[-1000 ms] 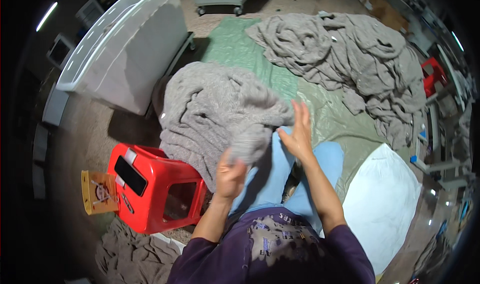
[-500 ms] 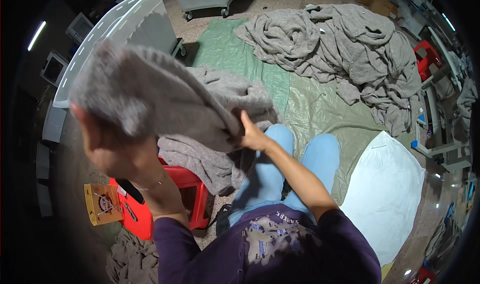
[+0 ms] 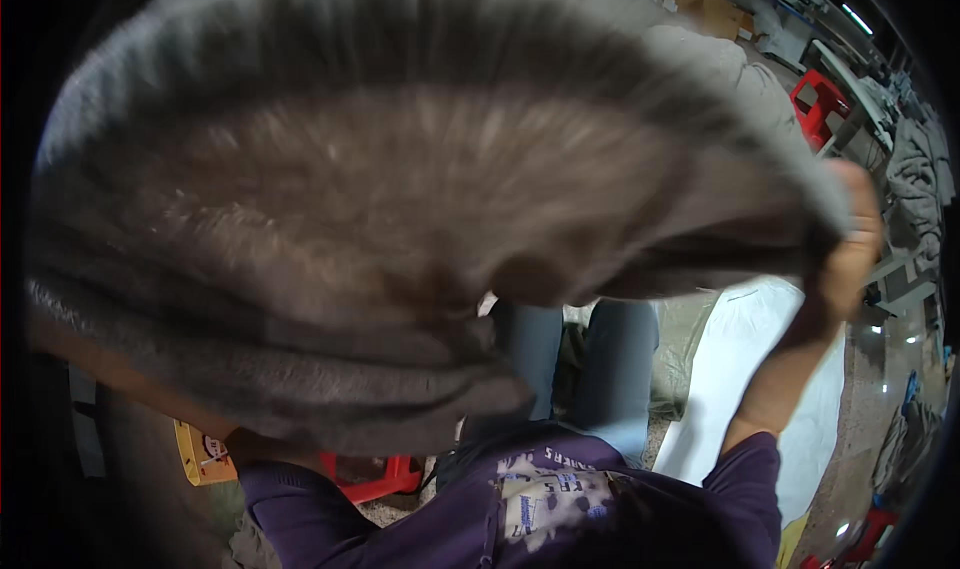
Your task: Inspecting grey fabric pieces and removing loose threads while sitting on the floor.
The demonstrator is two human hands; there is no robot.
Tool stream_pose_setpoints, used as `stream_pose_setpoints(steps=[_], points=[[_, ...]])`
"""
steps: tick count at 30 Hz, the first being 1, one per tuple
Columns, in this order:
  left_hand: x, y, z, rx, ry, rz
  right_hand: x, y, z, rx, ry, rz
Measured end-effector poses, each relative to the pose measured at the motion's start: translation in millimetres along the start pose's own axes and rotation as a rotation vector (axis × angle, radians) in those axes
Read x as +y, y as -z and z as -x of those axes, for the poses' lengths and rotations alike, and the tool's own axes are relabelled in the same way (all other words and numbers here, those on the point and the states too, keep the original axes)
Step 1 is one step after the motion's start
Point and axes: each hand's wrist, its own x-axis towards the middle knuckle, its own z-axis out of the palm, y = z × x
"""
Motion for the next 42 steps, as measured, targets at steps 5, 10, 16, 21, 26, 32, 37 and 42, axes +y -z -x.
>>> stream_pose_setpoints(steps=[5,10,16,21,26,32,37,42], points=[[-9,1,-1,0.211,-0.074,-0.327,-72,83,-22,0.034,-0.012,0.481],[-17,17,11,0.462,-0.143,-0.676,-10,28,23,-0.182,-0.652,0.587],[-169,83,133,0.054,0.947,-0.004,51,84,189,-0.059,-1.092,0.376],[-191,56,169,0.126,1.103,0.118,17,150,220,0.069,-1.177,0.459],[-154,-38,128,-0.19,1.085,0.271,-61,78,127,-0.223,-0.853,0.931],[-167,-106,133,-0.238,1.103,0.445,-70,-107,60,-1.087,-0.008,-0.445],[-235,-82,181,-0.191,1.232,0.32,-22,-215,122,-1.222,-0.548,-0.676],[-240,-37,219,-0.079,1.26,0.226,54,-203,192,-0.826,-0.791,-0.408]])
